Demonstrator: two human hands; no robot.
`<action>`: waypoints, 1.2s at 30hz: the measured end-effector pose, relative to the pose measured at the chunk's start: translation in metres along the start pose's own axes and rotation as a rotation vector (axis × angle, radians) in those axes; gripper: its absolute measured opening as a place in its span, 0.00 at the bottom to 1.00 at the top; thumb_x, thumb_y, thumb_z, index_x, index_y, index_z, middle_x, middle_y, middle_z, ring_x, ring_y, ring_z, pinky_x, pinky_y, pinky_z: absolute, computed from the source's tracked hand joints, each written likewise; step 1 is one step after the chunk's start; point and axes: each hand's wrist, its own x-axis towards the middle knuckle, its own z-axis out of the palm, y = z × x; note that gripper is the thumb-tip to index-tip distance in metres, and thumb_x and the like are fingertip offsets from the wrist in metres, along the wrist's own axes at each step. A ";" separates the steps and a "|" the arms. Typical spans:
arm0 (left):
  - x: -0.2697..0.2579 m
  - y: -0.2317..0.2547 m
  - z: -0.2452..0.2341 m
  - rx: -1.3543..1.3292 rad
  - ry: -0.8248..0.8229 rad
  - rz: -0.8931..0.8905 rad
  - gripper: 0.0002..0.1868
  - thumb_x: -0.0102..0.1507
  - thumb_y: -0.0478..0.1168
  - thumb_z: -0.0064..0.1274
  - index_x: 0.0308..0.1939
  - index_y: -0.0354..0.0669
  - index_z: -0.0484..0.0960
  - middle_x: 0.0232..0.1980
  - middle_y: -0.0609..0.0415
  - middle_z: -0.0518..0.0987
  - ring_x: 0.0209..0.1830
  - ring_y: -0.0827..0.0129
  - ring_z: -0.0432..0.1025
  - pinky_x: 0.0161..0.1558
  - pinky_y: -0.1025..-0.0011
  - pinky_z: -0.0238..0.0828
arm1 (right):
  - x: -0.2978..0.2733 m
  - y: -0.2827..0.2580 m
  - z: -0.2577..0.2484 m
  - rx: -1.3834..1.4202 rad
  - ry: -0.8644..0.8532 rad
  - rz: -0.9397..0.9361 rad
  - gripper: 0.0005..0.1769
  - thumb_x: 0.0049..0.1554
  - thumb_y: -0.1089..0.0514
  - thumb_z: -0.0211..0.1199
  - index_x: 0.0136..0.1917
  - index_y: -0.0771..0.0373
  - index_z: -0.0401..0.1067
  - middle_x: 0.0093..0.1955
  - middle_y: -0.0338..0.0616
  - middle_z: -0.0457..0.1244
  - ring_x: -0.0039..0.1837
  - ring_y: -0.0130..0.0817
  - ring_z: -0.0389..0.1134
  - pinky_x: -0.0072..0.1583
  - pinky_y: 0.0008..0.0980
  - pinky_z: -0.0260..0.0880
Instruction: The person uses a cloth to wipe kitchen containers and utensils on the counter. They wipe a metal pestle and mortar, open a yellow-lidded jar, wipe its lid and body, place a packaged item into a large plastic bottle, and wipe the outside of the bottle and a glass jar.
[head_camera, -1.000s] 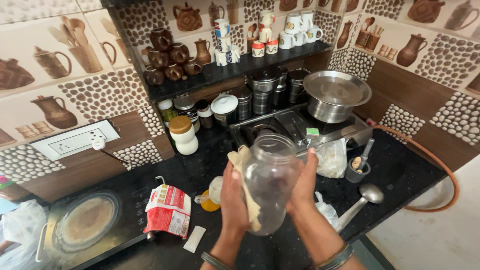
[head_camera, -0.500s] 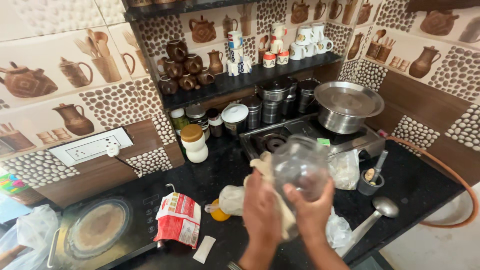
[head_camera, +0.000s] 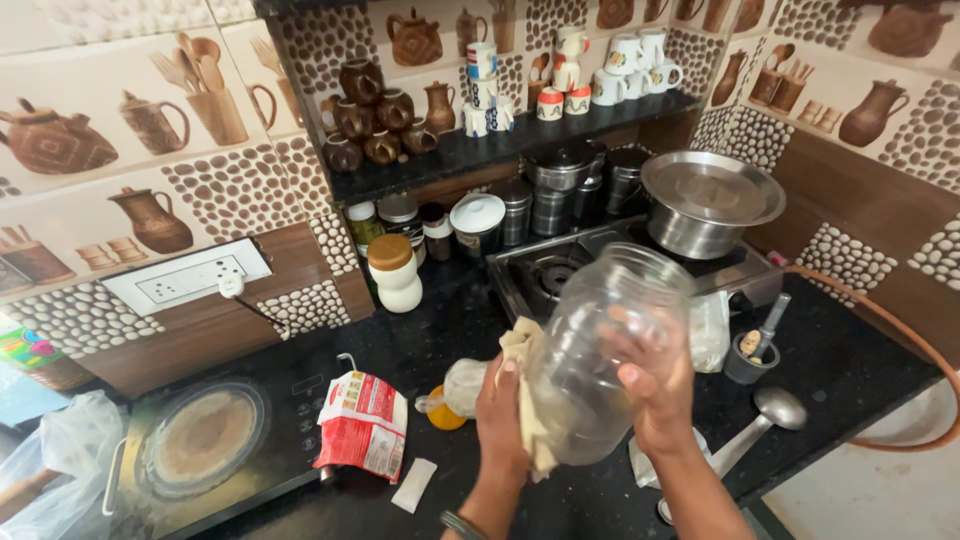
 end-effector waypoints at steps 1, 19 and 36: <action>0.002 -0.005 -0.009 -0.078 -0.052 -0.061 0.24 0.70 0.49 0.40 0.58 0.33 0.79 0.52 0.44 0.81 0.49 0.61 0.76 0.50 0.63 0.74 | 0.001 0.001 -0.001 -0.008 -0.046 0.038 0.55 0.44 0.47 0.74 0.77 0.60 0.51 0.71 0.57 0.59 0.67 0.47 0.66 0.66 0.46 0.68; 0.054 -0.071 -0.140 1.556 -0.147 -0.112 0.42 0.50 0.49 0.69 0.67 0.55 0.70 0.68 0.55 0.71 0.69 0.55 0.66 0.60 0.59 0.71 | -0.039 0.101 -0.054 -0.642 0.433 0.311 0.76 0.30 0.55 0.83 0.82 0.61 0.40 0.74 0.53 0.54 0.72 0.41 0.58 0.68 0.38 0.62; 0.127 -0.103 -0.112 1.806 -0.575 0.132 0.31 0.44 0.47 0.70 0.51 0.52 0.80 0.51 0.54 0.78 0.57 0.57 0.71 0.63 0.47 0.60 | -0.071 0.102 -0.055 -0.892 0.011 0.236 0.86 0.25 0.49 0.87 0.82 0.62 0.33 0.75 0.56 0.53 0.77 0.46 0.53 0.74 0.44 0.51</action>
